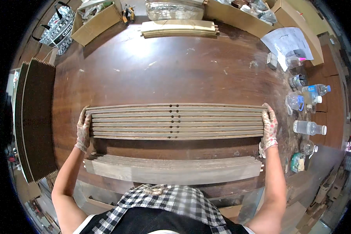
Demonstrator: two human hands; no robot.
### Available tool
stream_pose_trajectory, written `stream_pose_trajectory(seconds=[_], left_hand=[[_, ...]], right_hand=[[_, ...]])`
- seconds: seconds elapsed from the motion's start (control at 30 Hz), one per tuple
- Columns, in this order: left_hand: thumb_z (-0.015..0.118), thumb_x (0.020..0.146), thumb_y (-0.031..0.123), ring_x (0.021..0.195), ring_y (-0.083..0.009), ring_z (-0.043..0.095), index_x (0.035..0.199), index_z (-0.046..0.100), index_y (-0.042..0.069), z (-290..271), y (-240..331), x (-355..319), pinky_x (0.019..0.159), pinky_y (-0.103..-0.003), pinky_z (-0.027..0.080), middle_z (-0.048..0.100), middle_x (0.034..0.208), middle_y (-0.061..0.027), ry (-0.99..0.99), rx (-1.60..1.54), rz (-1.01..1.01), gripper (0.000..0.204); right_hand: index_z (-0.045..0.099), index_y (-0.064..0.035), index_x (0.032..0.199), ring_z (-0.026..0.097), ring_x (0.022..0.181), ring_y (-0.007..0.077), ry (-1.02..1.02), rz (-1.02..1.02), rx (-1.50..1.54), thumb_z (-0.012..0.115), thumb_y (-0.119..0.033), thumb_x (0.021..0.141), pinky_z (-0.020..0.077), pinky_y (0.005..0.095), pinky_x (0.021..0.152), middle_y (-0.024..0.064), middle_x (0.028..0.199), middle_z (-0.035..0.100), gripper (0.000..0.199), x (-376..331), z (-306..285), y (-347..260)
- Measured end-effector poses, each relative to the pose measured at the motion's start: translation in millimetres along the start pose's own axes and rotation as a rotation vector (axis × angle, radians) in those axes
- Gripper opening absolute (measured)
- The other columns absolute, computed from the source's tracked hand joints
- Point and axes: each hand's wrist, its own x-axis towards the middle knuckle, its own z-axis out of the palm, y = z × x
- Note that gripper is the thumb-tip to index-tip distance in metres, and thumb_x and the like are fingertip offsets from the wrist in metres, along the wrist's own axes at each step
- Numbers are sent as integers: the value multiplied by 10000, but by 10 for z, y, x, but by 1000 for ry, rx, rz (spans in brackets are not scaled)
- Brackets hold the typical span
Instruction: The person sands a wooden plank using a sanding block, wipes it with a cloth, and stacks it with other planks on a table.
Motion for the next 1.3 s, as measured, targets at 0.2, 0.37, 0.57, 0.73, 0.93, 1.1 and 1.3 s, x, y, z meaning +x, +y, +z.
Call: stream_pose_trajectory(seconds=[0.2,0.37,0.57,0.73,0.93,1.1,1.3], left_hand=[[645,988,183,1068,-130,607,1388,555,8,-73,147,187,928,-269,497,651,1210,-59,83,-7,-59,445],[633,998,235,997,-95,625,1282,618,-5,-290,848,-24,881,-254,511,679,1116,-34,-62,89,-154,372],[607,997,247,1008,-118,604,1274,623,-21,-608,1238,-1024,889,-256,486,669,1130,-38,-77,275,-269,385],[615,990,211,986,-99,614,1264,636,-7,-859,1036,-1893,872,-243,500,679,1102,-20,-57,169,-410,351],[585,992,256,950,-106,612,1185,639,-23,-849,1037,-2279,847,-247,493,678,1065,-36,-127,224,-508,344],[534,1018,289,974,-121,608,1152,651,-24,-926,896,-2387,884,-274,486,684,1065,-36,-381,547,-352,360],[497,1049,391,1075,-162,621,1278,615,-6,-1191,592,-2409,972,-296,470,671,1213,-74,-356,246,-586,474]], right_hand=[[613,-54,1349,582,1175,149,9,112,175,656,-143,970,444,295,1036,45,1300,631,392,65,-119,-59],[624,-31,1326,589,1171,152,-46,120,-31,664,-275,966,446,297,1033,61,1261,652,436,-190,-474,-660],[600,-8,1353,548,1254,191,-77,136,-343,605,-322,985,381,334,1102,102,1321,629,483,-973,-980,-1042],[578,-4,1372,534,1271,210,-168,218,-385,614,-366,984,372,341,1111,118,1350,605,532,-1601,-1257,-740],[565,4,1373,567,1187,170,-218,311,-182,613,-317,989,430,316,1036,86,1316,608,503,-1924,-1225,-721],[583,10,1360,564,1204,167,-385,340,-120,552,-315,1006,404,306,1062,70,1305,625,482,-2117,-1389,-526],[624,20,1298,611,1152,186,-344,456,195,526,-379,989,465,344,1011,83,1264,654,515,-2455,-1326,-255]])
